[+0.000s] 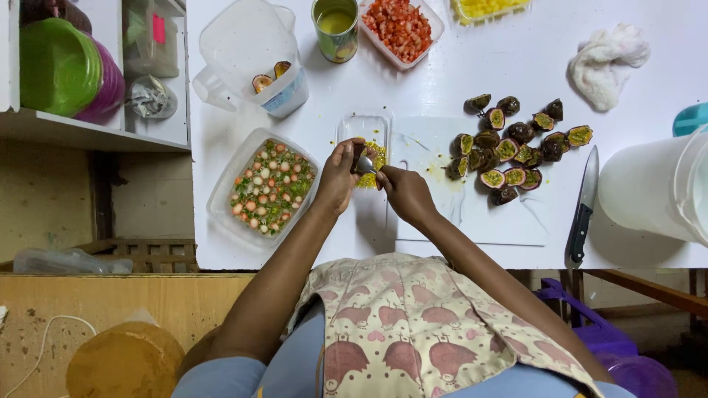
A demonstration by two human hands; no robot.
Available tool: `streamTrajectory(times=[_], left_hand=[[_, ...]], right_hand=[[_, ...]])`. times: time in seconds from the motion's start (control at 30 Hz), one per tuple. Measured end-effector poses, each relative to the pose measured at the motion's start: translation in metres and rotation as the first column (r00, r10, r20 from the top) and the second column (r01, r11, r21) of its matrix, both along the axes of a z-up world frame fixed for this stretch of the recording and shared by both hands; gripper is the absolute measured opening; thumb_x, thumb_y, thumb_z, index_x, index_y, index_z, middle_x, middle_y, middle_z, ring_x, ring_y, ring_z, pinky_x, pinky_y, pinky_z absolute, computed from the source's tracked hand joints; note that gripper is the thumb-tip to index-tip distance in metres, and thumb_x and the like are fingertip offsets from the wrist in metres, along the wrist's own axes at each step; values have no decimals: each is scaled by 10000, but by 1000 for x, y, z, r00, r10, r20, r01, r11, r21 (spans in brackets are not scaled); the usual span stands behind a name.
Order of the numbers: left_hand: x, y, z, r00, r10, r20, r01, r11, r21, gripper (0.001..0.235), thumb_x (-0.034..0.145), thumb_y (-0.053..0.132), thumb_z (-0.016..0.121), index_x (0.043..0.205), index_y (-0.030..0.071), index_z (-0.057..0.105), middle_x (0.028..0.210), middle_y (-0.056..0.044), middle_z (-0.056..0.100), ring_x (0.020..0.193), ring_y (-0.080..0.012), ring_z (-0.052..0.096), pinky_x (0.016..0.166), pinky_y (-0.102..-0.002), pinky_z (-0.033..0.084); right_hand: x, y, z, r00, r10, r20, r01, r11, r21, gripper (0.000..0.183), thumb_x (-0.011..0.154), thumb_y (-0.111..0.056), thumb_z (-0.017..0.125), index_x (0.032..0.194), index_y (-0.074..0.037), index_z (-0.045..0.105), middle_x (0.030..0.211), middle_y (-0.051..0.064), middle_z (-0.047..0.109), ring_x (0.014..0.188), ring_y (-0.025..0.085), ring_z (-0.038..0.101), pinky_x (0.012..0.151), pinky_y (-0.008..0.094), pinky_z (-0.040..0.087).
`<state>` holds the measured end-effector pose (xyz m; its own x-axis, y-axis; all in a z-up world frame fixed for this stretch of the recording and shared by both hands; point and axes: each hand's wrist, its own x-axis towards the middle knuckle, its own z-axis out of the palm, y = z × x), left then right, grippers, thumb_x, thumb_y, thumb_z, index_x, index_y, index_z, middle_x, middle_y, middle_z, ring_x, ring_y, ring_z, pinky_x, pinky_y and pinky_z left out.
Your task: The person scoops the pulp and seeds from halved passion fruits using a spoon and places them into a clear plastic container. They handle the fruit halves one by one, discarding the empty skins into a nearby container.
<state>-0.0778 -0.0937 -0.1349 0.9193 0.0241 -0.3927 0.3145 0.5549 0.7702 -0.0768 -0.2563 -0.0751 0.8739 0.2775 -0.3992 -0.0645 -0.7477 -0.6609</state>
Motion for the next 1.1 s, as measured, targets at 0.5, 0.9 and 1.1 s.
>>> streamTrajectory(times=[0.5, 0.9, 1.1], left_hand=[[10, 9, -37, 999, 47, 1, -47, 997, 63, 321, 1129, 289, 502, 1339, 67, 597, 1431, -211, 545, 1333, -361, 516, 1052, -550, 479], [1, 11, -28, 999, -35, -37, 37, 998, 60, 310, 1122, 271, 497, 1331, 56, 576, 1301, -185, 601, 1231, -291, 582, 1048, -544, 495], [7, 15, -17, 999, -21, -41, 24, 996, 83, 342, 1108, 292, 534, 1335, 40, 574, 1317, -216, 587, 1200, -294, 589, 1007, -528, 510]], right_hand=[[12, -11, -28, 997, -76, 9, 76, 997, 14, 339, 1094, -306, 484, 953, -119, 729, 832, 172, 726, 915, 470, 698, 865, 575, 521], [5, -2, -23, 992, -71, -102, 81, 992, 98, 355, 1096, -308, 481, 945, -87, 714, 817, 177, 713, 866, 433, 693, 814, 530, 524], [15, -6, -21, 999, -37, 0, 37, 999, -21, 332, 1085, -309, 494, 920, -127, 717, 789, 180, 715, 889, 463, 699, 839, 547, 529]])
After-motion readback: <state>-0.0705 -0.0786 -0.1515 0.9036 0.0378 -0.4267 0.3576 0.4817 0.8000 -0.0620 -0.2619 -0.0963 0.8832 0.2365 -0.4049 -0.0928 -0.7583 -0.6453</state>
